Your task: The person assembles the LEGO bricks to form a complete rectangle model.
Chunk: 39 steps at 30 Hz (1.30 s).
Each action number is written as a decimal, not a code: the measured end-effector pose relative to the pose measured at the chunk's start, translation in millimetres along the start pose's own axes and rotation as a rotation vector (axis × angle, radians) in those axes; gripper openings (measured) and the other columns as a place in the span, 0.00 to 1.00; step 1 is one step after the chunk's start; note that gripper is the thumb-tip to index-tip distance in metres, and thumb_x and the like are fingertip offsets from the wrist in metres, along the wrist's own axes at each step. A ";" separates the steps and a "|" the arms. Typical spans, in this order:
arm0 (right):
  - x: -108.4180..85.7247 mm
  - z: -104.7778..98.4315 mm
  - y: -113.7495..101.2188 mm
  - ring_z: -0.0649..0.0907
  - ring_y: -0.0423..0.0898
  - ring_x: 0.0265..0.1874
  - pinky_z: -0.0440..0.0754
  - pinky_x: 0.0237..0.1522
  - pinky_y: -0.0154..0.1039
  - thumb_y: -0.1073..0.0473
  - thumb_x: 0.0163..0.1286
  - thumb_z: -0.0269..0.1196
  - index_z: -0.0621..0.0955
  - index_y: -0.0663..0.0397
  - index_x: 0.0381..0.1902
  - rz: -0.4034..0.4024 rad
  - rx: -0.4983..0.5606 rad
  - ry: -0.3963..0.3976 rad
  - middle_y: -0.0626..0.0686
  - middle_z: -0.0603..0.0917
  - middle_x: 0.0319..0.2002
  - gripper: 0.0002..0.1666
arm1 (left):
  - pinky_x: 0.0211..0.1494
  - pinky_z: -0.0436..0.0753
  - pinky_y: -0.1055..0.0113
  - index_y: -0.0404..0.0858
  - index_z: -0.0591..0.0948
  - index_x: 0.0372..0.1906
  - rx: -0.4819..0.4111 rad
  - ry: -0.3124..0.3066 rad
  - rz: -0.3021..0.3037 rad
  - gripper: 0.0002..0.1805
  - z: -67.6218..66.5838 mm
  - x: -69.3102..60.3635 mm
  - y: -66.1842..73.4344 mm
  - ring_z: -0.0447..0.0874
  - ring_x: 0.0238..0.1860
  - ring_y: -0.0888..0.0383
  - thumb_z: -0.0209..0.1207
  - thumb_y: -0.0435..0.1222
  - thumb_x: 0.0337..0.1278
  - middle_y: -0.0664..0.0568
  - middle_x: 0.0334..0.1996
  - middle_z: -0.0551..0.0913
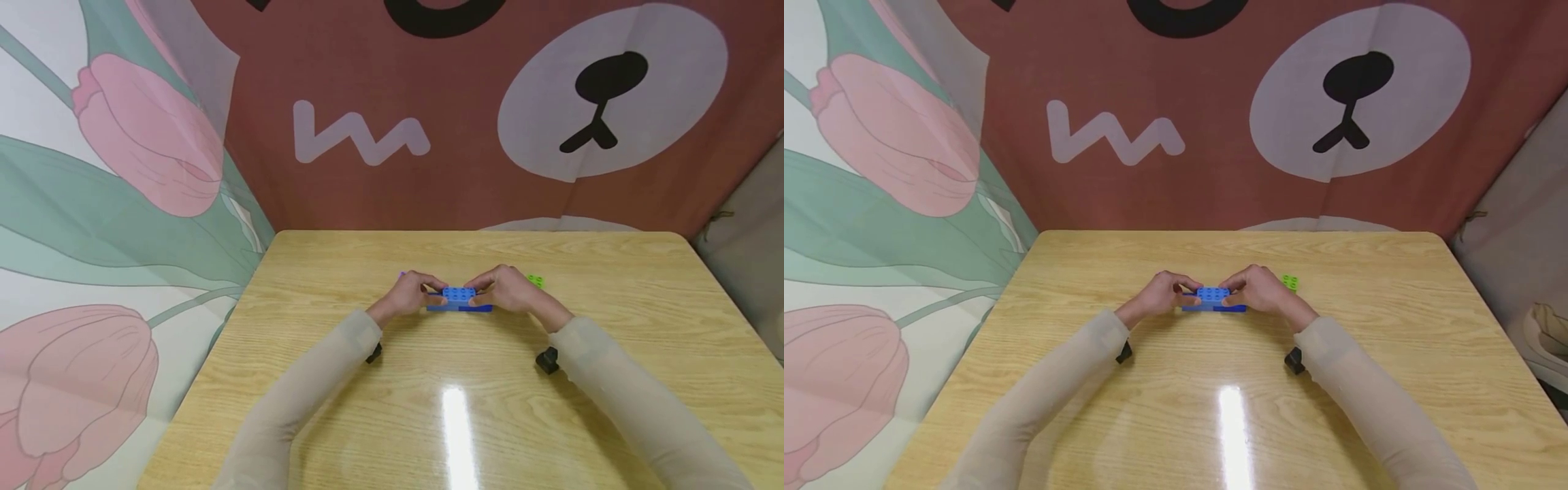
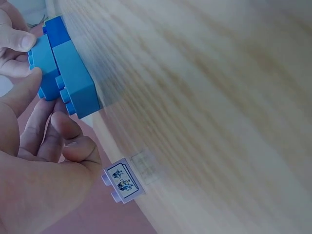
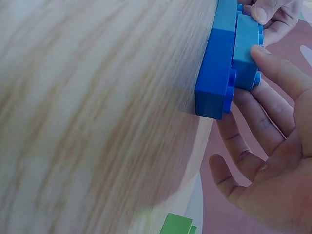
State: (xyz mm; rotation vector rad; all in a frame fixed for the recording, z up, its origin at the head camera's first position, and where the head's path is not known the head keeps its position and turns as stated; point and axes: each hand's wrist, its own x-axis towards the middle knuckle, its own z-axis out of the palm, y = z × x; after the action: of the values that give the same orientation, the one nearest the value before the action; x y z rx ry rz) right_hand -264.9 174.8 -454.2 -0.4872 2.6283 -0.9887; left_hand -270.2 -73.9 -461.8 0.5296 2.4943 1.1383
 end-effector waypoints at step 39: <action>-13.0 -14.2 13.1 0.83 0.53 0.50 0.82 0.51 0.52 0.53 0.70 0.66 0.82 0.55 0.59 -0.074 -0.023 0.097 0.55 0.87 0.50 0.22 | 0.53 0.83 0.66 0.51 0.83 0.57 0.036 -0.007 -0.021 0.21 4.8 1.5 1.1 0.82 0.52 0.59 0.70 0.45 0.58 0.56 0.55 0.84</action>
State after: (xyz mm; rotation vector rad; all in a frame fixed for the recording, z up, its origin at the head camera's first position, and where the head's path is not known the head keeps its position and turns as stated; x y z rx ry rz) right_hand -261.3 197.6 -450.9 -0.5591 2.7277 -1.0300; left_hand -269.1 -69.5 -464.1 0.5156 2.5130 1.0834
